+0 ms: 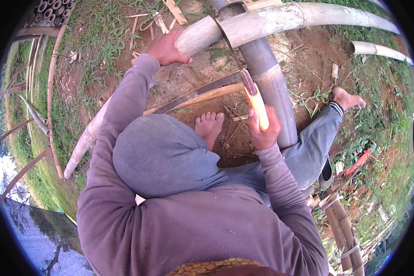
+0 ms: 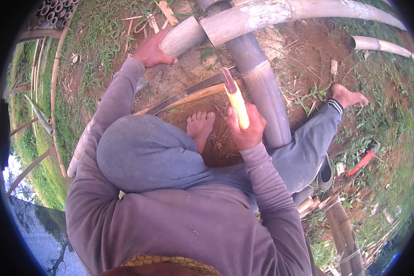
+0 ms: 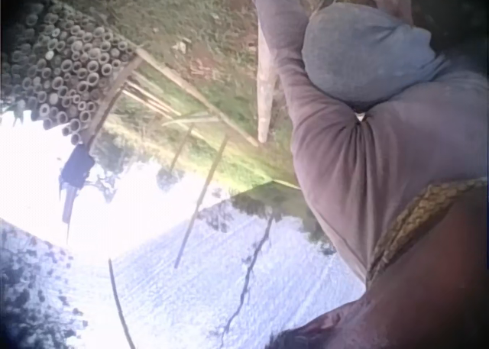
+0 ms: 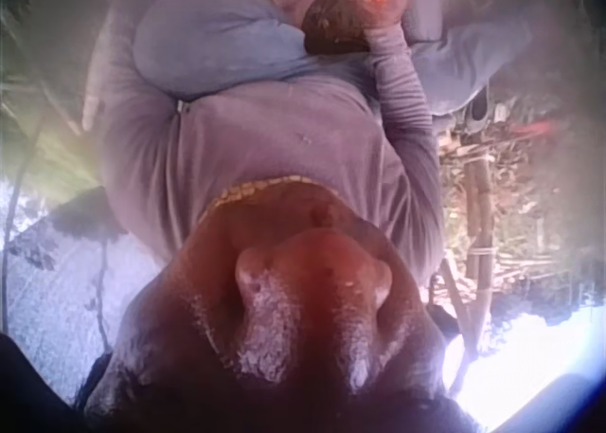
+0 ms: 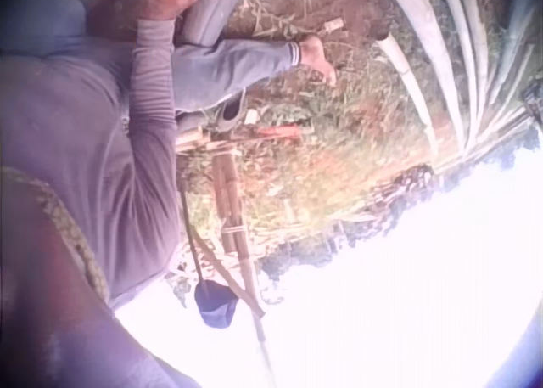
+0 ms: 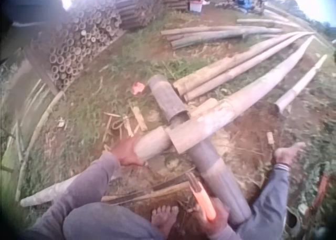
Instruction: The person sits on the ground and uses a hand saw to cut long bamboo poles into shorter sections. They position the bamboo on a makeshift stand, saw through it, and then move the cut pieces aside.
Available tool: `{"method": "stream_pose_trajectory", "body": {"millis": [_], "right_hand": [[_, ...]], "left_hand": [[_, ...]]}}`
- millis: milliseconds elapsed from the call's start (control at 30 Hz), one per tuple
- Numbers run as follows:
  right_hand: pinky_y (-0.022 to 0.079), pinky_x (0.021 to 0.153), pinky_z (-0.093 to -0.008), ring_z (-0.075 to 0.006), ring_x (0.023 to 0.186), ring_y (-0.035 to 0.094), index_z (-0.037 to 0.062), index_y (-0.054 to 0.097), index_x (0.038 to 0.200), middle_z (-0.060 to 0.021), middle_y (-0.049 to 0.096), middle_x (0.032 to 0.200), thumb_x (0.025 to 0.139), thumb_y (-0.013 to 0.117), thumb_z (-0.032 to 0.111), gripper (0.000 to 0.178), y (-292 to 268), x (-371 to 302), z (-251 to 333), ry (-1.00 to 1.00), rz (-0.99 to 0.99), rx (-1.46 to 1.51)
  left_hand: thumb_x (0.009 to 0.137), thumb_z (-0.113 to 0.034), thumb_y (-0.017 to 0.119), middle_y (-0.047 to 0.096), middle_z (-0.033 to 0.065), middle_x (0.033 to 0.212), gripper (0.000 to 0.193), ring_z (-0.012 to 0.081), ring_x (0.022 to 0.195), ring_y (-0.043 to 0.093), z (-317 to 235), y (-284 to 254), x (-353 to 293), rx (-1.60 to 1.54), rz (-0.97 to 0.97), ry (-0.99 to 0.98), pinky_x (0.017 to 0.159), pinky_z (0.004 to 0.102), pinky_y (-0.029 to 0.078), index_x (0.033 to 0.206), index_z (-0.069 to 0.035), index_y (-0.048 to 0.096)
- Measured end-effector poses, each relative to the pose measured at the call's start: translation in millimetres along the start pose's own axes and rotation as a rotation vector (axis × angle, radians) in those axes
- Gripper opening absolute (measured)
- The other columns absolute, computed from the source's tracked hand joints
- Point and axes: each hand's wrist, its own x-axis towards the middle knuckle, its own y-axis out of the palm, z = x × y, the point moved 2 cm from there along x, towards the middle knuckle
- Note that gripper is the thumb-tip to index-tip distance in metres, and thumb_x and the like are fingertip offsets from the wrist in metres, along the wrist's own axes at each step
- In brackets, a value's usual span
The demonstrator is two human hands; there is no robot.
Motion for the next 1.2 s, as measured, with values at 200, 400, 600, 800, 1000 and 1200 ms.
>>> {"method": "stream_pose_trajectory", "body": {"millis": [200, 400, 600, 800, 1000, 1200], "right_hand": [[0.055, 0.064, -0.0445, -0.0358, 0.071, 0.071, 0.0004, 0.066, 0.107, -0.016, 0.07, 0.084, 0.096, 0.077, 0.014, 0.021, 18, 12, -30, 0.026, 0.038, 0.046], [0.051, 0.098, -0.0453, -0.0381, 0.113, 0.064, -0.006, 0.058, 0.13, -0.025, 0.063, 0.124, 0.096, 0.078, 0.022, 0.049, -20, -37, -40, -0.011, 0.232, -0.143], [0.049, 0.111, -0.0495, -0.0362, 0.134, 0.057, -0.0041, 0.039, 0.157, -0.0208, 0.052, 0.151, 0.104, 0.068, 0.041, 0.075, 21, 58, 49, 0.269, 0.221, 0.601], [0.053, 0.108, -0.0555, -0.0392, 0.13, 0.061, -0.0037, 0.045, 0.152, -0.0255, 0.055, 0.146, 0.104, 0.064, 0.05, 0.074, 28, 112, 119, 0.398, 0.42, 0.826], [0.049, 0.113, -0.055, -0.0364, 0.136, 0.058, 0.002, 0.052, 0.151, -0.0191, 0.058, 0.147, 0.101, 0.07, 0.052, 0.072, 0, 114, 178, 0.311, 0.34, 0.76], [0.041, 0.12, -0.056, -0.0405, 0.141, 0.05, -0.0055, 0.045, 0.152, -0.0273, 0.051, 0.148, 0.103, 0.065, 0.055, 0.081, -15, 116, 216, 0.151, 0.315, 0.791]], "left_hand": [[0.061, -0.035, 0.094, 0.073, 0.0205, 0.125, 0.101, 0.0363, 0.116, 0.071, -1, 10, -2, -0.126, 0.066, 0.101, 0.103, 0.0414, 0.053, 0.148, -0.003, 0.055], [0.059, -0.035, 0.095, 0.074, 0.0188, 0.124, 0.098, 0.0327, 0.113, 0.072, -16, 5, -47, -0.262, 0.19, 0.132, 0.1, 0.0414, 0.053, 0.144, -0.003, 0.058], [0.061, -0.05, 0.096, 0.073, 0.0221, 0.119, 0.093, 0.0407, 0.114, 0.07, -66, -23, -103, -0.235, 0.258, 0.327, 0.097, 0.0458, 0.052, 0.134, -0.004, 0.061], [0.07, -0.053, 0.09, 0.071, 0.0221, 0.125, 0.087, 0.0389, 0.118, 0.069, -86, -70, -185, -0.181, -0.111, 0.321, 0.104, 0.045, 0.051, 0.137, -0.005, 0.062], [0.085, -0.046, 0.083, 0.05, 0.0228, 0.146, 0.09, 0.0357, 0.13, 0.057, 48, -65, -399, -0.009, -1.845, -0.379, 0.12, 0.0528, 0.039, 0.151, 0.0, 0.041], [0.083, -0.05, 0.087, 0.054, 0.0232, 0.141, 0.088, 0.0348, 0.12, 0.062, 165, 9, -429, -1.955, -2.166, -0.366, 0.104, 0.0552, 0.053, 0.145, -0.003, 0.044]]}}
